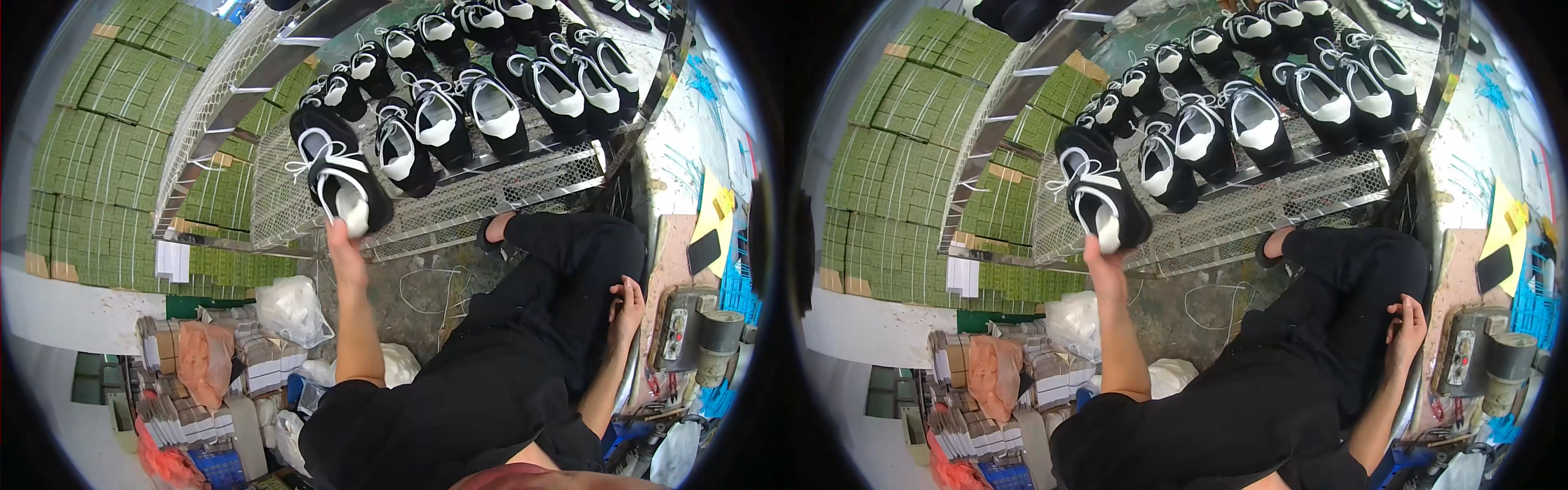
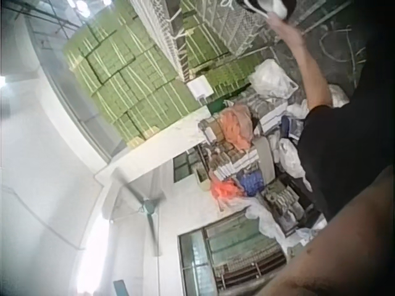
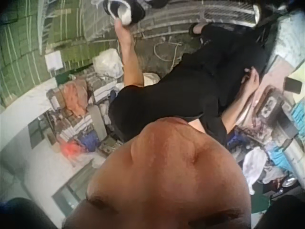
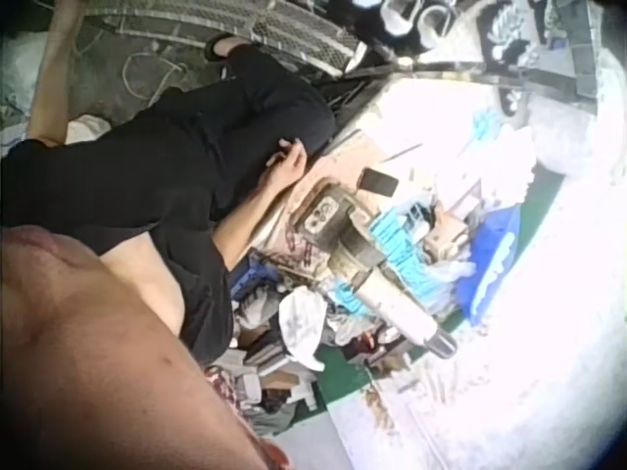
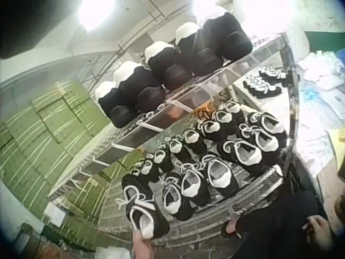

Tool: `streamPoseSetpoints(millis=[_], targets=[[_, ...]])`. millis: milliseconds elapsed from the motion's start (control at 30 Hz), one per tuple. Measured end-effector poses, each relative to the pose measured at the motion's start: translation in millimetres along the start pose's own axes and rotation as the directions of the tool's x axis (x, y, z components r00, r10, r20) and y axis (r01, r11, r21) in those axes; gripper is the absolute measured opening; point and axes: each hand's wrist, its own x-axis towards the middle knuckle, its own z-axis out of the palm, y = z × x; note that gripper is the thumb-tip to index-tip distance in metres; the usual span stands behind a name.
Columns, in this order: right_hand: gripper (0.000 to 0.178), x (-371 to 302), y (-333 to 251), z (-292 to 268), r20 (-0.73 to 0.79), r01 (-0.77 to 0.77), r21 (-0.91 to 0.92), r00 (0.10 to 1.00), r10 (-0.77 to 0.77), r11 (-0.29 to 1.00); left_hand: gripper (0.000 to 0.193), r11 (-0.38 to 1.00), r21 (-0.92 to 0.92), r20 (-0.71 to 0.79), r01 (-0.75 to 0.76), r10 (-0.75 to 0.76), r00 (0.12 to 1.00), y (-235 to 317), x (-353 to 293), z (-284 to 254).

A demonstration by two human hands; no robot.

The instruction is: The person sits and repeatedly wipes the exterior of black and white shoes with a white cloth. They handle each shoe one at a time, turning it over to clean different sides, then place it on a nearby metal rack. The person continues this process for multiple shoes.

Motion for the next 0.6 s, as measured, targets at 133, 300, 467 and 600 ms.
streamPoseSetpoints(millis=[133, 300, 467, 600], targets=[[0.024, 8, 6, 5, 0.042, 0.011, -0.007, 0.999, -0.011, 1.0, 0.066, 0.944, 0.115, 0.007, 0.309, -0.312, 0.95, -16, 69, -10], [0.021, 4, 1, 10, 0.045, 0.004, 0.058, 0.999, -0.007, 0.998, 0.071, 0.694, 0.65, 0.018, 0.31, -0.421, 0.907, 43, 90, 4], [0.029, 3, 3, 9, 0.003, -0.007, 0.075, 1.0, 0.007, 0.997, 0.033, 0.62, 0.625, 0.309, -0.475, 0.361, 0.88, 163, 42, 91], [0.035, 1, 1, 6, 0.026, 0.011, 0.09, 1.0, -0.013, 0.996, 0.028, 0.201, 0.166, 0.46, -0.965, 0.85, 0.256, 257, 22, 236]])
